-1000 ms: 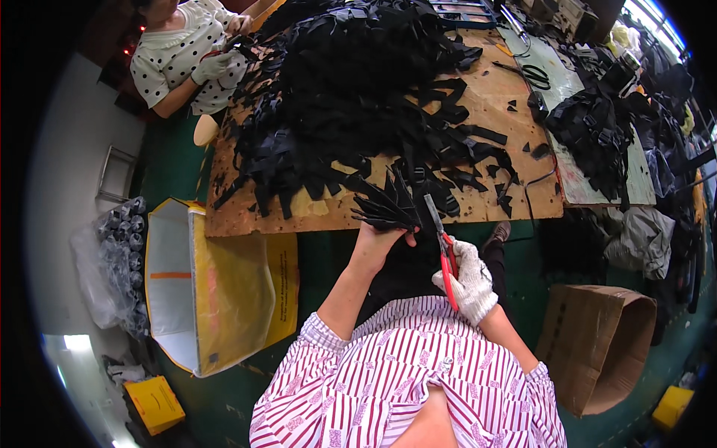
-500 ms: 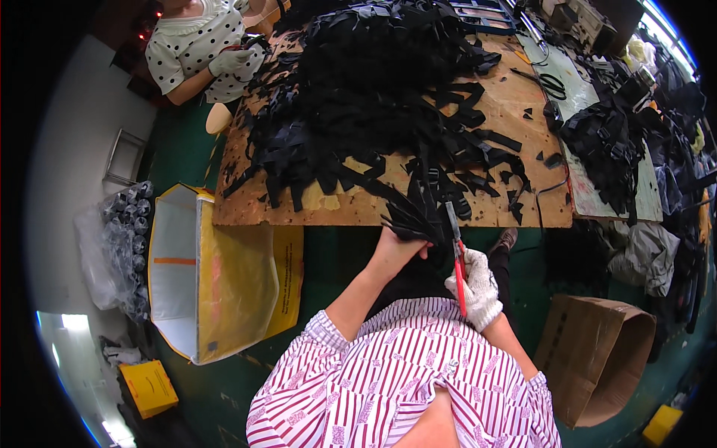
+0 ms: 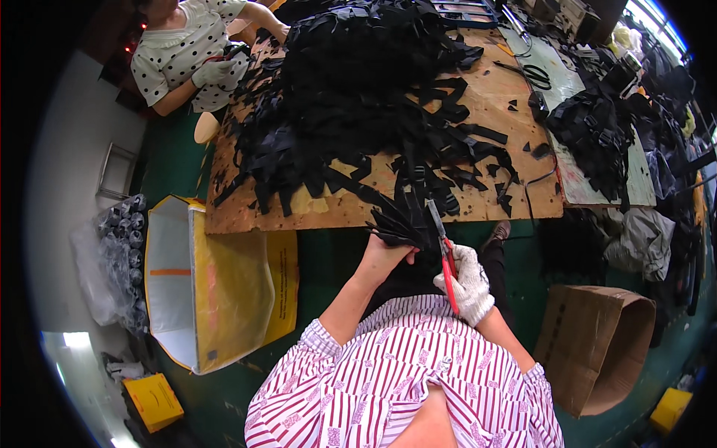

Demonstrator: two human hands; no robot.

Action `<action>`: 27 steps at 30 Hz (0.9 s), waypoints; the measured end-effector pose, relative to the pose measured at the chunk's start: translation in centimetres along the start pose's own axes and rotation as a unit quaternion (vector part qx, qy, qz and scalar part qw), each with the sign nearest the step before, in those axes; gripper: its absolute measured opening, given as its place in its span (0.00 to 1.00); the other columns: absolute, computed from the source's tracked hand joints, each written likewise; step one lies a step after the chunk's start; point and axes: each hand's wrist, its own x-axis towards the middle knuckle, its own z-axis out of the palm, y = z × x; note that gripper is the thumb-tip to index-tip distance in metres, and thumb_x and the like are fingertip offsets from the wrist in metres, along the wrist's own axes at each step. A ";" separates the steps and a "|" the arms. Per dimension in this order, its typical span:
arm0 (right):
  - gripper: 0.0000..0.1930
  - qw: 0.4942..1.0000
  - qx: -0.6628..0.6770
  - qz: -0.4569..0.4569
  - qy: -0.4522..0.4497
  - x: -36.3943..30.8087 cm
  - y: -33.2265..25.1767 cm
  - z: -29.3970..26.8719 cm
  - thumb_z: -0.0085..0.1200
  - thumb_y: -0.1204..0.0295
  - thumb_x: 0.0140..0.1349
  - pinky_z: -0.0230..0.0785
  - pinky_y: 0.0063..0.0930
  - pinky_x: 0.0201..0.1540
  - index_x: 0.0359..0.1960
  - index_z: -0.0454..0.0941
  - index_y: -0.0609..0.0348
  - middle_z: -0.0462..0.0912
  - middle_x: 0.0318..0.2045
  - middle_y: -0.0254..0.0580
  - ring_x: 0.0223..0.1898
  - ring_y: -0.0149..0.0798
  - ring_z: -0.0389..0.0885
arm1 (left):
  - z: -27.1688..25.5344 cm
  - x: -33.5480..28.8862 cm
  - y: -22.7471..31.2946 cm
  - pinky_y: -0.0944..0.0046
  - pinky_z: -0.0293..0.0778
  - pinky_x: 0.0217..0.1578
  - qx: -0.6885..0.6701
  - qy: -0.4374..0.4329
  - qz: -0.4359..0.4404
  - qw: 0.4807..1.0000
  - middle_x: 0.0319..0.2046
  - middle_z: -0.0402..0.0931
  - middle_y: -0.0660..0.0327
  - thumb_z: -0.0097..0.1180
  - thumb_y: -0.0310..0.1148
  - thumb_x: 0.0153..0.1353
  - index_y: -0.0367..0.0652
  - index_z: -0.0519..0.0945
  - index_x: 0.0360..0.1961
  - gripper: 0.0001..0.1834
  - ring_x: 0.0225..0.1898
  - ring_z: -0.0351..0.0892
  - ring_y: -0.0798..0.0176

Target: The person uses red-handled scissors to cut black fabric strips into smaller pieces. They repeatedly pick up strips from a pile on the table, cut them, and place the cut pieces back onto the table.

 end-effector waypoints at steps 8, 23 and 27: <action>0.29 0.999 0.013 0.033 -0.019 -0.4 0.4 -0.4 0.65 0.68 0.46 0.69 0.31 0.39 0.47 0.63 0.63 0.74 0.32 0.44 0.31 0.38 0.76 | -0.6 0.0 0.1 0.69 0.70 0.22 0.024 0.010 -0.023 0.999 0.23 0.75 0.57 0.54 0.15 0.48 0.34 0.76 0.26 0.04 0.20 0.74 0.66; 0.22 0.968 0.156 0.184 -0.063 -0.6 -1.6 -0.4 0.58 0.74 0.53 0.67 0.23 0.30 0.48 0.63 0.62 0.72 0.28 0.37 0.25 0.26 0.71 | -1.0 -0.2 0.1 0.71 0.69 0.21 0.031 0.014 -0.018 0.999 0.20 0.75 0.60 0.55 0.17 0.48 0.35 0.77 0.25 0.03 0.20 0.74 0.68; 0.22 0.982 0.147 0.108 -0.050 -0.3 0.1 -0.1 0.57 0.75 0.52 0.66 0.21 0.28 0.48 0.63 0.63 0.71 0.26 0.34 0.23 0.25 0.69 | -1.1 -0.5 -0.3 0.70 0.69 0.21 0.080 -0.009 -0.010 0.997 0.21 0.75 0.60 0.56 0.17 0.48 0.35 0.77 0.25 0.03 0.20 0.74 0.68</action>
